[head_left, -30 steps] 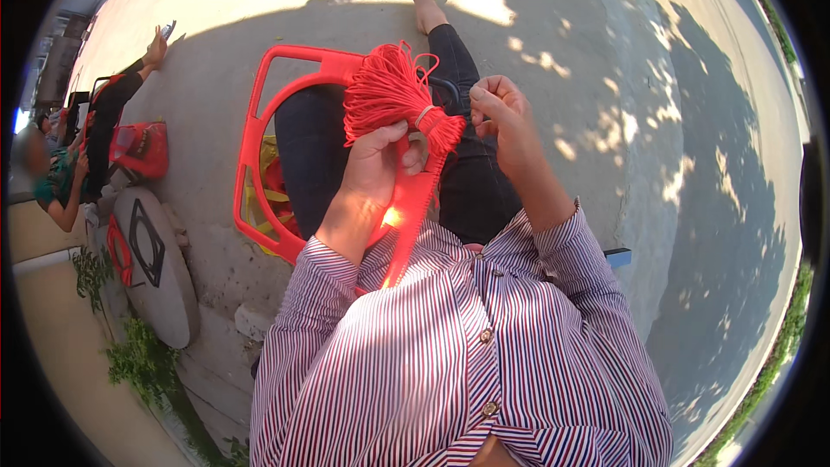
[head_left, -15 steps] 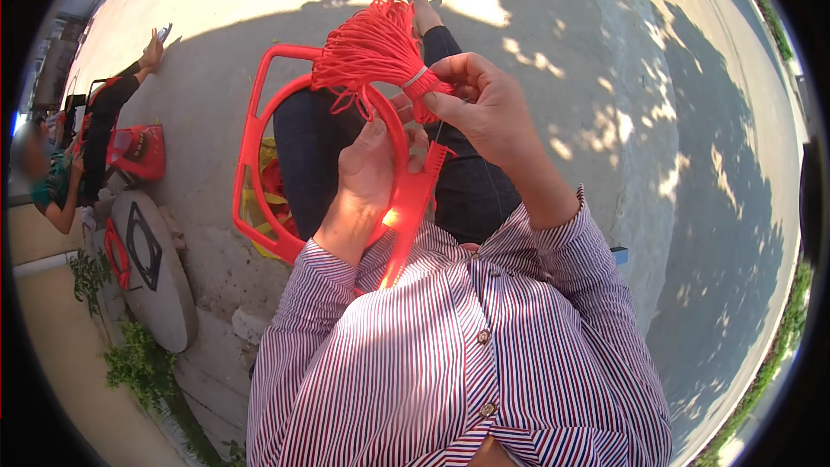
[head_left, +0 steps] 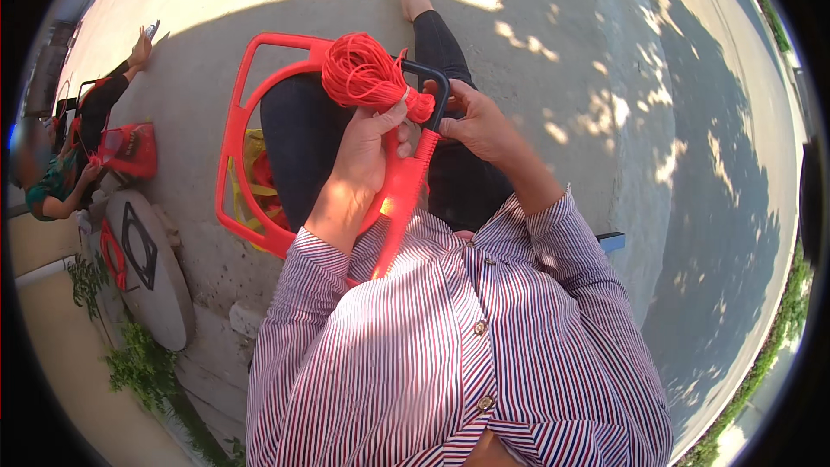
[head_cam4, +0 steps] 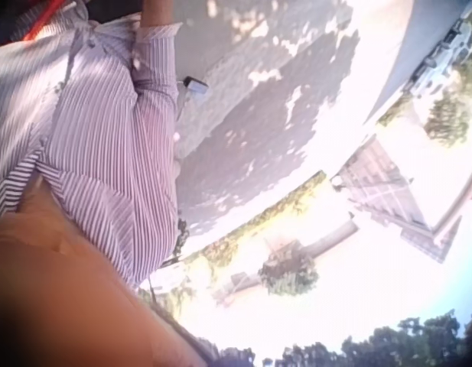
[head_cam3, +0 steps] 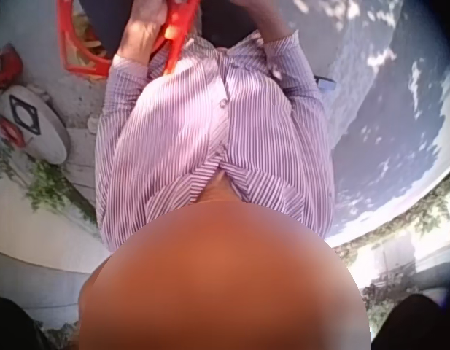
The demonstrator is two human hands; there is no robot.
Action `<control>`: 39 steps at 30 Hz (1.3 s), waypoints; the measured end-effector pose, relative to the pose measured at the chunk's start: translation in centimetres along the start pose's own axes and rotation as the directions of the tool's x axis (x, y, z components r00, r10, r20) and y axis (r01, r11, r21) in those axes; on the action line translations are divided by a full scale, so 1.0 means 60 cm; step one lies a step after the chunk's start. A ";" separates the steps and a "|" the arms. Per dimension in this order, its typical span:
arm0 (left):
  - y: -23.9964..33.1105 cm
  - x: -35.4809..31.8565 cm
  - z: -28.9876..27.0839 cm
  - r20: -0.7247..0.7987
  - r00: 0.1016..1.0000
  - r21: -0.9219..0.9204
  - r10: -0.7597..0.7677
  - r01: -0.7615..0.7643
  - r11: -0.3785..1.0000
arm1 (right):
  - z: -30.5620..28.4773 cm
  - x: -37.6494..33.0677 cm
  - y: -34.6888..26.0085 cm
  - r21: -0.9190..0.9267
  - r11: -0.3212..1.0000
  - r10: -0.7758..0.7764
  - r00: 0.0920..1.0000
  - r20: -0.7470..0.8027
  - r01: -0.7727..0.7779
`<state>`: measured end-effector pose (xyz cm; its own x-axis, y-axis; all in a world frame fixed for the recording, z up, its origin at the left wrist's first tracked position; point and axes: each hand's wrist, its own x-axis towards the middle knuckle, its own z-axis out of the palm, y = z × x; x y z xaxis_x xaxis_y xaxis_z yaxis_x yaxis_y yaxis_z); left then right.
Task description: Wrapping a red plastic frame component with red string.
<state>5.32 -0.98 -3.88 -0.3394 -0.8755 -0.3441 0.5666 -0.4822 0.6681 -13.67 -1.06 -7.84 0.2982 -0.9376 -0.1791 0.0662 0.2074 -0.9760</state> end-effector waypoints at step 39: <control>0.013 0.002 0.004 0.018 0.935 0.199 -0.355 0.345 0.917 | -0.322 -0.273 -0.026 0.490 0.630 -0.299 0.771 -0.563 0.602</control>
<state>5.57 -1.44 -3.24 -0.5317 -0.6464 -0.5472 0.2535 -0.7379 0.6254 -37.07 8.58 -5.80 -0.3257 -0.9417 0.0843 0.6877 -0.2972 -0.6623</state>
